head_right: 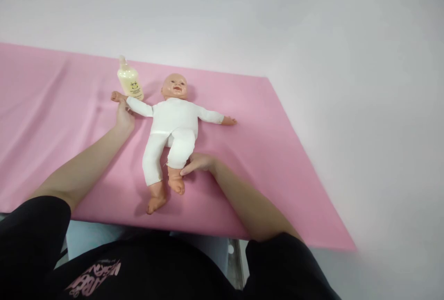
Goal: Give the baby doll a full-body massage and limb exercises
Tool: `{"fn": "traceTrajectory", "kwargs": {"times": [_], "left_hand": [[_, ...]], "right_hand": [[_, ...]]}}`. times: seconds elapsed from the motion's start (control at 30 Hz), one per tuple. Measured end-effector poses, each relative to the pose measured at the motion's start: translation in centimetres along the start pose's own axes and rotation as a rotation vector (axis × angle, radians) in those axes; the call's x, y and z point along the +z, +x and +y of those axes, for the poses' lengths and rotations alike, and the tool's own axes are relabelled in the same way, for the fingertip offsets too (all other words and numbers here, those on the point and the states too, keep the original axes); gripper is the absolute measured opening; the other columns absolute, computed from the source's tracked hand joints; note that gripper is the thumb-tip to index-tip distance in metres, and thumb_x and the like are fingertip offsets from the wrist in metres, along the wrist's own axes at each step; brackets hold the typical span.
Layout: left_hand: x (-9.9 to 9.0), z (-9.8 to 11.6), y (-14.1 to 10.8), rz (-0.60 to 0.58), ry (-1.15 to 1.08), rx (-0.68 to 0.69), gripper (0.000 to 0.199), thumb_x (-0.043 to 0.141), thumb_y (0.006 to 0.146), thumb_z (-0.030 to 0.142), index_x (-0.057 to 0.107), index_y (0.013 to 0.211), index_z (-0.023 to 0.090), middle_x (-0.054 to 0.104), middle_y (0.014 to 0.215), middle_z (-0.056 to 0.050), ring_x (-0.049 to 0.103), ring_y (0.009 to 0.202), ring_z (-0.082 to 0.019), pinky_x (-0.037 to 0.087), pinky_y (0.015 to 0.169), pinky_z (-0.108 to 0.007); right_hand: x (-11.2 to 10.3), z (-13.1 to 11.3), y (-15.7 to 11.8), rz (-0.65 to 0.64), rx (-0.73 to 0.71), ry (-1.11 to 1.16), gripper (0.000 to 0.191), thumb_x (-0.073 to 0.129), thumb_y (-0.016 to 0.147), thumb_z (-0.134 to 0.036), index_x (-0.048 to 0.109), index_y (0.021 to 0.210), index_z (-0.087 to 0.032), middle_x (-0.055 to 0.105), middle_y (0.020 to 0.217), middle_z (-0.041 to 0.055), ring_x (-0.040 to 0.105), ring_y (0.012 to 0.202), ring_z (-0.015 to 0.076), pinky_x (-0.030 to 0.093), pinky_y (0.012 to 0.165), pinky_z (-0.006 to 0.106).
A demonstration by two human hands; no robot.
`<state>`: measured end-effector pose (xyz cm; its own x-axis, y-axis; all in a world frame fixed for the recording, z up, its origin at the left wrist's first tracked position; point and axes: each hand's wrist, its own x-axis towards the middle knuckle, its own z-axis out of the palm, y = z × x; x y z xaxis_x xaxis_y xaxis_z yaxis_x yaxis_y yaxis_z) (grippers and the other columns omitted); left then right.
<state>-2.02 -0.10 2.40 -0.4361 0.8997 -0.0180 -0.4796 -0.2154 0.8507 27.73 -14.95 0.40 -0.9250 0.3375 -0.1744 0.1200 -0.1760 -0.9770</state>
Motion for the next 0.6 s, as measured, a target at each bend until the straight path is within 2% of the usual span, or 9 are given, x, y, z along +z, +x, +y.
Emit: {"fn": "traceTrajectory", "kwargs": {"times": [0.1, 0.3, 0.37, 0.47, 0.53, 0.6], "left_hand": [[-0.1, -0.1, -0.1, -0.003, 0.007, -0.007, 0.036, 0.036, 0.112, 0.038, 0.055, 0.133, 0.015, 0.062, 0.14, -0.012, 0.067, 0.12, -0.02, 0.054, 0.106, -0.037], [-0.1, -0.2, -0.2, -0.019, 0.021, 0.024, 0.036, 0.034, 0.111, 0.038, 0.055, 0.13, 0.016, 0.062, 0.141, -0.012, 0.067, 0.12, -0.02, 0.056, 0.1, -0.032], [-0.1, -0.2, -0.1, -0.029, 0.055, 0.022, 0.037, 0.031, 0.112, 0.039, 0.052, 0.131, 0.017, 0.06, 0.143, -0.012, 0.065, 0.121, -0.019, 0.055, 0.101, -0.032], [-0.4, -0.3, 0.3, -0.04, 0.124, 0.007, 0.039, 0.028, 0.113, 0.04, 0.045, 0.138, 0.017, 0.058, 0.144, -0.011, 0.063, 0.121, -0.018, 0.051, 0.107, -0.038], [-0.6, -0.6, 0.6, -0.112, 0.191, 0.046, 0.04, 0.029, 0.113, 0.041, 0.037, 0.146, 0.019, 0.053, 0.15, -0.011, 0.06, 0.125, -0.018, 0.048, 0.11, -0.042], [-0.9, -1.1, 0.7, -0.243, 0.274, 0.187, 0.048, 0.032, 0.112, 0.048, 0.031, 0.152, 0.022, 0.044, 0.158, -0.012, 0.053, 0.135, -0.02, 0.045, 0.113, -0.044]], "right_hand": [[0.0, -0.3, 0.1, -0.022, -0.02, 0.013, 0.067, 0.086, 0.077, -0.048, 0.068, 0.129, -0.011, 0.07, 0.121, 0.011, 0.066, 0.11, 0.0181, 0.052, 0.099, 0.027], [-0.1, -0.4, 0.2, -0.073, -0.093, 0.029, 0.051, 0.083, 0.081, -0.044, 0.072, 0.12, -0.011, 0.071, 0.118, 0.011, 0.067, 0.106, 0.0164, 0.052, 0.099, 0.027], [-0.3, 0.0, 0.2, -0.086, -0.078, 0.042, 0.054, 0.084, 0.079, -0.045, 0.071, 0.118, -0.01, 0.071, 0.117, 0.0124, 0.067, 0.106, 0.0175, 0.053, 0.097, 0.027], [-0.7, 1.3, 0.0, -0.123, -0.074, 0.125, 0.058, 0.085, 0.075, -0.053, 0.07, 0.11, -0.009, 0.072, 0.107, 0.0127, 0.068, 0.099, 0.0185, 0.054, 0.091, 0.028], [-1.0, 2.2, -0.1, -0.143, -0.118, 0.214, 0.061, 0.083, 0.073, -0.06, 0.069, 0.104, -0.009, 0.071, 0.1, 0.0121, 0.067, 0.091, 0.018, 0.054, 0.083, 0.028], [-1.2, 2.7, -0.1, -0.165, -0.175, 0.305, 0.065, 0.079, 0.071, -0.068, 0.065, 0.098, -0.011, 0.067, 0.091, 0.0098, 0.063, 0.082, 0.0158, 0.05, 0.073, 0.026]]}}
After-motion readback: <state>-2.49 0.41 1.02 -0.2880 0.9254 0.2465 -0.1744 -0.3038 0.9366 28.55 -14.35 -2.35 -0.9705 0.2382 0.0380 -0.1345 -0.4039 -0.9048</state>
